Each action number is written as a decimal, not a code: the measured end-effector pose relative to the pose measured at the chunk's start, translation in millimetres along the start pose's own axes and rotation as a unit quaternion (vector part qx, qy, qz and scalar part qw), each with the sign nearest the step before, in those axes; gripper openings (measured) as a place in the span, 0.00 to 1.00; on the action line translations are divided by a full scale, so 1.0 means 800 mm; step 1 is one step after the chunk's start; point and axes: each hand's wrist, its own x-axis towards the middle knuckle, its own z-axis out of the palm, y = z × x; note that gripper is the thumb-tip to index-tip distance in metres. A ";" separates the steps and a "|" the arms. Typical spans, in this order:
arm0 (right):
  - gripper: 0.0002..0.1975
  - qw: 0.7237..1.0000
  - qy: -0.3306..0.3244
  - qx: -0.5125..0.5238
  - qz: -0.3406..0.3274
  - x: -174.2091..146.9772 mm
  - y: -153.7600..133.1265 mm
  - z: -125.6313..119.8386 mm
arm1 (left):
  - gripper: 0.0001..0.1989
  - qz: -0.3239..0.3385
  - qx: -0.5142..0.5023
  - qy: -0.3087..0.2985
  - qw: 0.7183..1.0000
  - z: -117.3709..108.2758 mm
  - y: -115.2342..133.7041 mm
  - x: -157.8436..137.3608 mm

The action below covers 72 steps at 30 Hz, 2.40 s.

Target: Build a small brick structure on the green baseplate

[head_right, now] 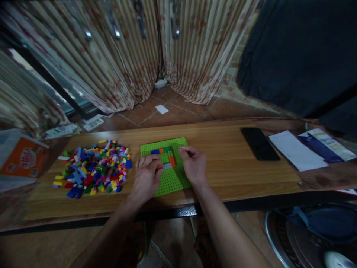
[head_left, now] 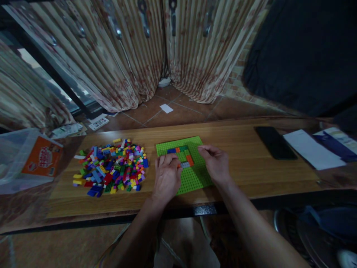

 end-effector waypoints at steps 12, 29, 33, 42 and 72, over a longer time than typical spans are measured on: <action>0.09 1.000 0.014 0.009 -0.011 0.003 -0.001 -0.002 | 0.04 0.027 -0.062 -0.014 0.998 -0.002 -0.005 0.002; 0.09 0.998 -0.014 -0.059 -0.013 0.006 0.011 -0.008 | 0.14 -0.114 -0.105 0.060 0.986 -0.012 -0.046 0.014; 0.10 0.985 -0.053 -0.165 -0.015 0.004 0.016 -0.007 | 0.17 -0.113 -0.115 0.026 0.986 -0.009 -0.037 0.012; 0.13 0.937 -0.096 -0.329 -0.067 -0.012 0.002 0.003 | 0.32 -0.103 -0.070 -0.051 0.991 -0.013 -0.013 0.008; 0.13 0.897 -0.120 -0.392 -0.164 -0.016 0.015 0.005 | 0.24 -0.019 -0.011 -0.039 0.999 0.001 -0.020 0.000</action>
